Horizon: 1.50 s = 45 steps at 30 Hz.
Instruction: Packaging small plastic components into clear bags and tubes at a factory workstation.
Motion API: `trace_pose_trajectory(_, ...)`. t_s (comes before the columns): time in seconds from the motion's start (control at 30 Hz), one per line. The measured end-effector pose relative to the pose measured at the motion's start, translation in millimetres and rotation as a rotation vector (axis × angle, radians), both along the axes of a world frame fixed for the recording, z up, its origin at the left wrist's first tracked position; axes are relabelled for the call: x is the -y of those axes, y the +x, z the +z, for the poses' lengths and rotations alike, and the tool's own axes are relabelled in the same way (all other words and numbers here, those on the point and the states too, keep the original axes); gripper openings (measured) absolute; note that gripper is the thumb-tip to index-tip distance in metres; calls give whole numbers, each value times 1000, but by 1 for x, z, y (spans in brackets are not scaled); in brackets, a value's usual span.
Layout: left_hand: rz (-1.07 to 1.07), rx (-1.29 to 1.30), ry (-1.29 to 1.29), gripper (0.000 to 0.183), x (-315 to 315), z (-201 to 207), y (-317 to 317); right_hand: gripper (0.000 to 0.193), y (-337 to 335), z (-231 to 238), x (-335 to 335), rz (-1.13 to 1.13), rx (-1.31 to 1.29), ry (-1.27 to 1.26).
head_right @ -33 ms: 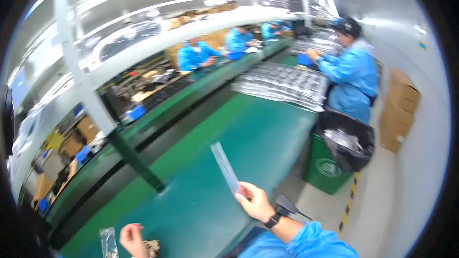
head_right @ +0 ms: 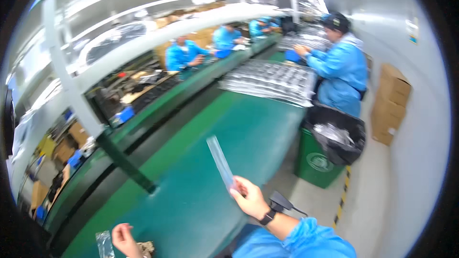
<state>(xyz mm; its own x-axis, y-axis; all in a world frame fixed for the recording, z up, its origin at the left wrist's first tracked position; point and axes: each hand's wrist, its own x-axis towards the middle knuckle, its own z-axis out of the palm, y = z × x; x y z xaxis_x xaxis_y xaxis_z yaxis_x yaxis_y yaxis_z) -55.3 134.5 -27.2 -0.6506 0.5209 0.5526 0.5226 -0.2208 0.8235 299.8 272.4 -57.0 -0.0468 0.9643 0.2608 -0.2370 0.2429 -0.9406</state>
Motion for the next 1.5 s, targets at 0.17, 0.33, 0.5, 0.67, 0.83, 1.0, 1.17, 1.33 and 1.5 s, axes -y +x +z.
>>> trace_pose_trajectory(0.17, 191, 38, -15, 11, 20, 39, 17, 36, 119, 13, -12, -651, 132, 236)
trace_pose_trajectory(0.33, 210, 143, 123, 16, 67, 43, -9, 33, 295, 51, -49, -1245, 898, 181)
trace_pose_trajectory(0.5, 492, -161, 35, 15, 139, 69, -2, 41, 363, 30, -110, -1201, 1387, -141)
trace_pose_trajectory(0.67, 603, 100, 104, 19, 181, 69, 10, 36, 268, 21, -118, -835, 998, 445)
trace_pose_trajectory(0.83, 588, -56, 309, 9, 213, 66, 5, 30, 88, 68, -88, -110, 768, 725)
trace_pose_trajectory(1.0, 743, -97, -155, 15, 285, 28, 42, 35, -97, 97, 12, 763, 759, 919)
trace_pose_trajectory(1.17, 631, 71, 176, 27, 232, 25, 6, 85, -213, 69, 61, 1082, 900, 1107)
trace_pose_trajectory(1.33, 540, -278, -450, 65, 169, 36, -67, 76, -276, 33, 78, 1054, 965, 1223)
trace_pose_trajectory(1.5, 473, -375, -974, 105, 106, 42, -118, 38, -280, 23, 82, 997, 916, 1298)
